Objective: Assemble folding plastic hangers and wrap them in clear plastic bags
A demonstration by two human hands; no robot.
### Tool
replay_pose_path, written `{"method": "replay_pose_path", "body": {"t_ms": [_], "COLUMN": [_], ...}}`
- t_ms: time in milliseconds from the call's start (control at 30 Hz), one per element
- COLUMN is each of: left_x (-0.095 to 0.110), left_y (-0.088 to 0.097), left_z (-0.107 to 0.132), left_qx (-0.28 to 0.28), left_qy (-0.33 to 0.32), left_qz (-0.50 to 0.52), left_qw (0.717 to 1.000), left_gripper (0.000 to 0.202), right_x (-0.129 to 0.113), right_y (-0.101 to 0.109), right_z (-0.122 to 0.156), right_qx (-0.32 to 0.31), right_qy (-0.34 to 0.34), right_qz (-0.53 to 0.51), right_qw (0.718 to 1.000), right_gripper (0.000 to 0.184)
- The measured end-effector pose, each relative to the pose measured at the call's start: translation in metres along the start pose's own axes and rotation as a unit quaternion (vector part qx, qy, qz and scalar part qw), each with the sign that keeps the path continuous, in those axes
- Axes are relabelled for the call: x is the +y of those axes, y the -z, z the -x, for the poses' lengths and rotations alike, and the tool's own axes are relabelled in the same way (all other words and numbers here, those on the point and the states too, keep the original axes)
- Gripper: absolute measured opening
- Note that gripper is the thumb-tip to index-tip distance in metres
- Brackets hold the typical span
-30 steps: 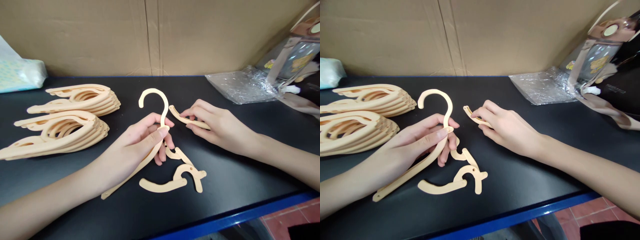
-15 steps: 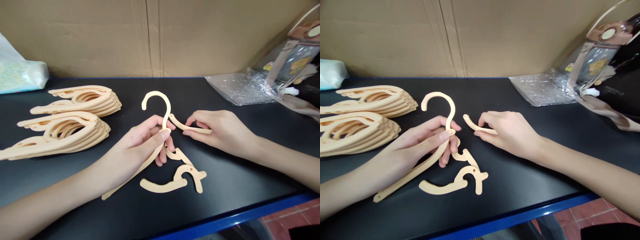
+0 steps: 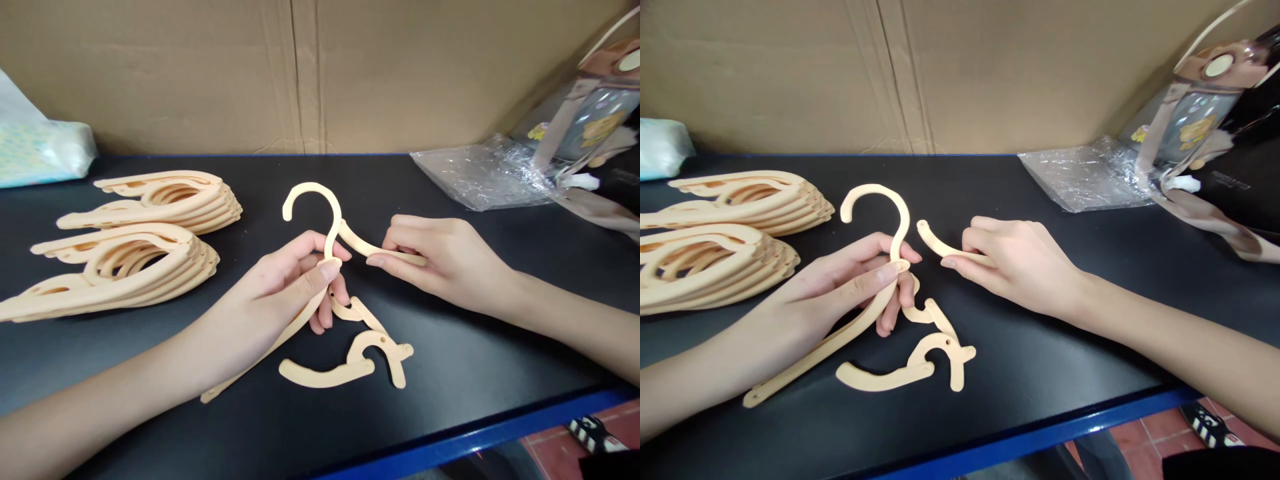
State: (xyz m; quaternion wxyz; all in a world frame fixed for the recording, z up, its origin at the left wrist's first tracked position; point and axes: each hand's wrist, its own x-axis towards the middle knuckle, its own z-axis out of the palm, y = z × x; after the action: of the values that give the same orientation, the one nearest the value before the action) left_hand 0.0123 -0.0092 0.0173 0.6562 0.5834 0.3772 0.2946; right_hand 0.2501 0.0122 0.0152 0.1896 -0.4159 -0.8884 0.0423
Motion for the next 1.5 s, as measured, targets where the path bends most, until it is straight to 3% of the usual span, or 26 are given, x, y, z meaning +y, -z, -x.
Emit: {"method": "replay_pose_path", "body": {"t_ms": [467, 833, 1200, 1500], "left_x": [0.0006, -0.0008, 0.0007, -0.0009], "left_y": [0.0018, 0.0011, 0.0014, 0.0018], "left_z": [-0.0025, -0.0026, -0.0005, -0.0013], "left_qx": [-0.009, -0.006, -0.018, -0.024], "left_qy": [0.003, -0.002, 0.014, 0.006], "left_qz": [-0.021, -0.009, -0.043, -0.038], "left_qw": [1.0, 1.0, 0.999, 0.999], "left_gripper": [0.012, 0.016, 0.02, 0.02], "right_x": [0.0027, -0.003, 0.0011, 0.0012], "right_y": [-0.0037, 0.001, -0.0007, -0.0032], "right_z": [0.0022, 0.0029, 0.0027, 0.0033], "right_qx": [-0.03, -0.018, -0.036, -0.025], "right_qy": [0.084, 0.04, 0.101, 0.131], "right_qz": [-0.029, -0.038, -0.042, -0.023], "right_qw": [0.996, 0.998, 0.993, 0.991], "right_gripper": [0.03, 0.025, 0.027, 0.017]}}
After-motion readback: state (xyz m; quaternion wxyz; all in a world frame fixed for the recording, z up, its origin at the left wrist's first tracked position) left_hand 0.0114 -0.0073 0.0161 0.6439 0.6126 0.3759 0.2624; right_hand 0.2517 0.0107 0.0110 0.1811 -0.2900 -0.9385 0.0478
